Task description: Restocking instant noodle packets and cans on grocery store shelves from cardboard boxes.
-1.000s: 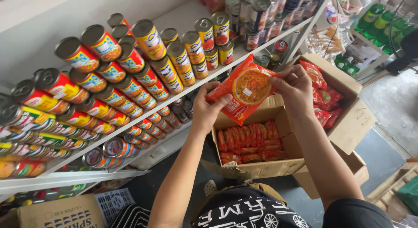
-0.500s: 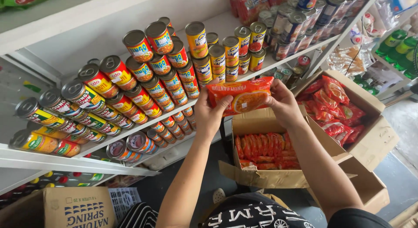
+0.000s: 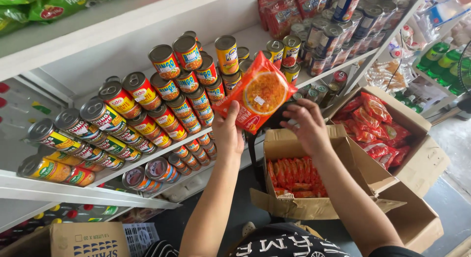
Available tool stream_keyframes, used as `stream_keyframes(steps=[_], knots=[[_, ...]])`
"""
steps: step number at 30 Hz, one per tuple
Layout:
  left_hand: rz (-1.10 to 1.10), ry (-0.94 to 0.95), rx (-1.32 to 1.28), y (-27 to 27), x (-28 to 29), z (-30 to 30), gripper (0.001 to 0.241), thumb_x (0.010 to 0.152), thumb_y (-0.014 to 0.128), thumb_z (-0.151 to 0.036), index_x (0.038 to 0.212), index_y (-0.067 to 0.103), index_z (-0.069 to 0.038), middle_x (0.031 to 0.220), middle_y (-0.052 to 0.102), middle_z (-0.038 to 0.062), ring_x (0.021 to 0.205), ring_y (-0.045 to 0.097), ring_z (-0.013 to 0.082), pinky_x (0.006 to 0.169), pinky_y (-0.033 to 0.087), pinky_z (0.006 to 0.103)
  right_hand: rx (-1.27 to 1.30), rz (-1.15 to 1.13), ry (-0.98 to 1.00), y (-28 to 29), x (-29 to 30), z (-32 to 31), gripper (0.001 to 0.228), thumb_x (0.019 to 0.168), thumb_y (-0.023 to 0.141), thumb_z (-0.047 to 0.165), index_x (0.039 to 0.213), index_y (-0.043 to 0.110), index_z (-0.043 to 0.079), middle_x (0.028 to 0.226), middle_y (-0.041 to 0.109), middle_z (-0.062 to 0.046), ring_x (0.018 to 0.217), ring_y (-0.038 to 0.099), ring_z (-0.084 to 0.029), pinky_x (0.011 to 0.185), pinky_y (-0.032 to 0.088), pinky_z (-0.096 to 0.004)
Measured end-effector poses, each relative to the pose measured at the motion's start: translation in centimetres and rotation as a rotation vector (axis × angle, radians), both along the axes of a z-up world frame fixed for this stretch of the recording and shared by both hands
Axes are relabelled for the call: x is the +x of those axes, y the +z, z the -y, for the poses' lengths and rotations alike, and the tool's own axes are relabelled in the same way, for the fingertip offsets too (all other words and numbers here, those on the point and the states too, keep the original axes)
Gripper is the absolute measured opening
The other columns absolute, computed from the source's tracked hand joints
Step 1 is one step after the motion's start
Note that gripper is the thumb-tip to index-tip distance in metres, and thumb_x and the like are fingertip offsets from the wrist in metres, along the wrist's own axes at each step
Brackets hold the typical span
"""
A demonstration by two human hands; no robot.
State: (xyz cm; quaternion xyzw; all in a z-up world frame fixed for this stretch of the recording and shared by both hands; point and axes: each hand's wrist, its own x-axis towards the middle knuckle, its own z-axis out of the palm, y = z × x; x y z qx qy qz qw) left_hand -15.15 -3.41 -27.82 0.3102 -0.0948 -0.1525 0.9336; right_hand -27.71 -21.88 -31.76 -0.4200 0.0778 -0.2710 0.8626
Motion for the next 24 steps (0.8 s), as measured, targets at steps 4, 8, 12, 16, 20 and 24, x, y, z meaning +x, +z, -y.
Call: stream_keyframes(steps=[4,8,12,16,20,24], knots=[[-0.032,-0.018,-0.042,-2.0,-0.9,1.8,0.047,0.09,0.08,-0.016,0.13,0.06,-0.001,0.119,0.068,0.009,0.106,0.068,0.0191,0.093,0.055,0.0404,-0.136,0.025,0.212,0.8,1.5,-4.2,0.052,0.095,0.066,0.018,0.143,0.046,0.012,0.128,0.064,-0.008,0.117,0.066,-0.022,0.096,0.057,-0.049],[0.053,-0.046,0.06,-4.7,-0.6,1.7,0.059,0.09,0.083,-0.017,0.134,0.048,0.001,0.125,0.065,0.011,0.115,0.064,0.0217,0.102,0.054,0.0395,-0.38,-0.001,0.051,3.0,2.4,-3.2,0.053,0.094,0.075,0.014,0.138,0.048,0.004,0.122,0.07,-0.009,0.111,0.069,-0.02,0.095,0.059,-0.04],[0.206,0.099,0.309,-2.6,1.1,-1.3,0.089,0.084,0.084,-0.027,0.153,0.031,-0.011,0.137,0.055,0.014,0.131,0.056,0.0219,0.111,0.045,0.0379,-1.165,-0.145,-0.097,9.5,0.2,0.3,0.054,0.084,0.085,0.017,0.13,0.063,0.003,0.111,0.074,-0.007,0.099,0.072,-0.013,0.088,0.058,-0.031],[0.374,0.189,0.391,0.9,1.5,-3.8,0.104,0.079,0.086,-0.031,0.158,0.021,-0.012,0.147,0.044,0.012,0.138,0.047,0.0217,0.111,0.044,0.0424,-1.521,-0.146,-0.181,16.0,-0.6,0.0,0.044,0.079,0.088,0.018,0.117,0.071,0.006,0.107,0.077,-0.007,0.095,0.075,-0.016,0.086,0.058,-0.031],[0.438,-0.148,0.272,0.9,1.3,-3.7,0.089,0.082,0.089,-0.016,0.154,0.038,-0.007,0.129,0.055,0.012,0.121,0.057,0.0225,0.108,0.048,0.0402,-1.587,-0.14,-0.145,19.2,0.0,-2.5,0.053,0.076,0.089,0.019,0.122,0.065,0.008,0.111,0.074,-0.008,0.09,0.072,-0.016,0.078,0.058,-0.031],[0.357,-0.128,0.164,1.0,0.7,-3.3,0.05,0.087,0.087,-0.008,0.131,0.065,0.003,0.121,0.075,0.01,0.111,0.071,0.0202,0.102,0.057,0.0372,-0.998,0.108,0.08,18.0,1.3,-2.5,0.047,0.095,0.077,0.015,0.136,0.053,0.007,0.118,0.072,-0.006,0.105,0.068,-0.008,0.089,0.058,-0.027]])
